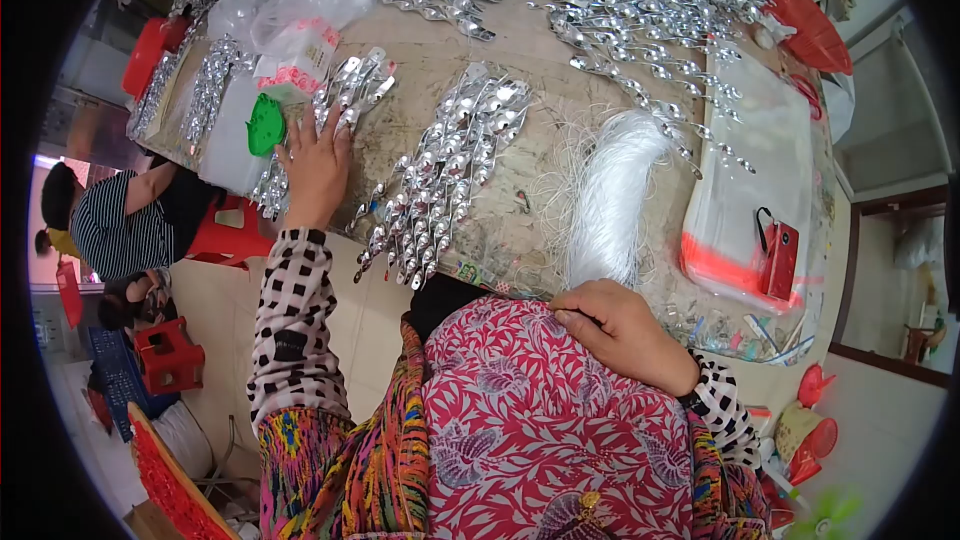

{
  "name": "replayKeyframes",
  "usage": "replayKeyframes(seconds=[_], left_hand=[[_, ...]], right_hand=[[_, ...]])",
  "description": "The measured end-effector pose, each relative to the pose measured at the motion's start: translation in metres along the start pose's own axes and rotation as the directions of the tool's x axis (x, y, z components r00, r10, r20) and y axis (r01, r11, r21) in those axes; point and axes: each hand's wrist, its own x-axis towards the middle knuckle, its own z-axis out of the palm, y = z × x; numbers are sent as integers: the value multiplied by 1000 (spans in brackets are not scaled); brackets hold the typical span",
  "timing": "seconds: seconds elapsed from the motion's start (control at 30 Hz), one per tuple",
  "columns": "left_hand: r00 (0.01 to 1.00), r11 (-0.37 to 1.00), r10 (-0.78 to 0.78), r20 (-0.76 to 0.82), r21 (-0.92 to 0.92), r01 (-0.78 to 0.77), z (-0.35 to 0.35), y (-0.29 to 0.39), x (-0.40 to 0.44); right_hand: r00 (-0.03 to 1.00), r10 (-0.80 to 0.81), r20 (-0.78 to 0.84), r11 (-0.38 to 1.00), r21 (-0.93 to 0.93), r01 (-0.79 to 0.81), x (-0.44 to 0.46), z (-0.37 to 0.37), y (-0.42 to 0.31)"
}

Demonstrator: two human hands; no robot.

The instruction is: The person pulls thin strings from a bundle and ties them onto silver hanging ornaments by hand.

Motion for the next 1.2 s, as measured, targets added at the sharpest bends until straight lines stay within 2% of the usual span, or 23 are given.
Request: replayKeyframes(seconds=[0.07,0.13,0.17,0.23,0.27,0.33,0.37,0.4,0.47,0.5,0.57,0.63,0.7,0.77,0.83,0.87,0.93,0.97,1.03,1.07,1.13,1.17,1.2], left_hand=[[996,998,48,-77,53,-44,-38,9,-4],[993,942,-7,119,-331,46,-81,22,-11],[992,943,-8,122,-328,48,-95,31,-20],[993,791,112,44,-609,-62,-120,52,-44],[974,728,176,142,-685,-32,-133,64,-54],[878,577,344,333,-813,82,-145,86,-73],[794,493,447,413,-854,167,-146,96,-80],[791,487,452,411,-857,167,-146,104,-86],[632,463,651,421,-879,109,-141,118,-95],[623,454,664,414,-885,105,-141,122,-99],[590,431,654,474,-874,225,-139,133,-106],[554,391,681,478,-878,277,-133,136,-110],[575,343,724,379,-923,177,-129,139,-112],[558,319,744,366,-930,185,-130,144,-109],[517,322,741,429,-902,287,-138,153,-107],[514,322,743,429,-902,288,-138,158,-110],[585,147,703,404,-888,436,-133,167,-116],[583,148,704,405,-887,438,-128,168,-117],[636,192,719,281,-959,208,-119,169,-116],[636,194,717,285,-958,211,-119,167,-116],[661,227,592,461,-882,412,-119,158,-115],[657,230,589,471,-877,422,-118,152,-114],[651,192,485,583,-798,571,-118,146,-111]], right_hand=[[1000,5,5,1000,3,-5,0,0,1],[1000,2,-17,1000,14,-2,1,2,2],[1000,2,-15,1000,17,-2,1,2,4],[1000,-17,-8,1000,14,17,2,2,11],[1000,-17,-3,1000,18,17,4,2,8],[953,255,-162,912,368,-181,6,1,-2],[952,261,-163,912,366,-187,7,-2,-4],[949,259,-181,862,486,-142,10,-6,-5],[927,256,-275,773,633,-26,12,-5,-6],[920,267,-285,776,630,-30,10,-6,-6],[926,340,-162,770,614,-175,5,-11,-5],[915,351,-197,759,632,-155,0,-7,3],[924,358,-135,751,630,-198,-5,-5,10],[918,381,-109,702,680,-211,-4,-3,12],[931,352,-97,668,723,-177,-1,0,8],[930,355,-98,666,724,-179,-1,3,10],[948,319,-1,685,691,-230,-2,10,16],[947,322,-1,684,692,-232,-2,10,14],[947,319,38,706,657,-264,0,8,10],[947,319,42,704,659,-267,0,7,12],[930,342,-133,831,506,-233,-2,1,18],[930,347,-123,826,510,-240,-1,-3,18],[926,324,-195,903,354,-241,1,-11,14]])
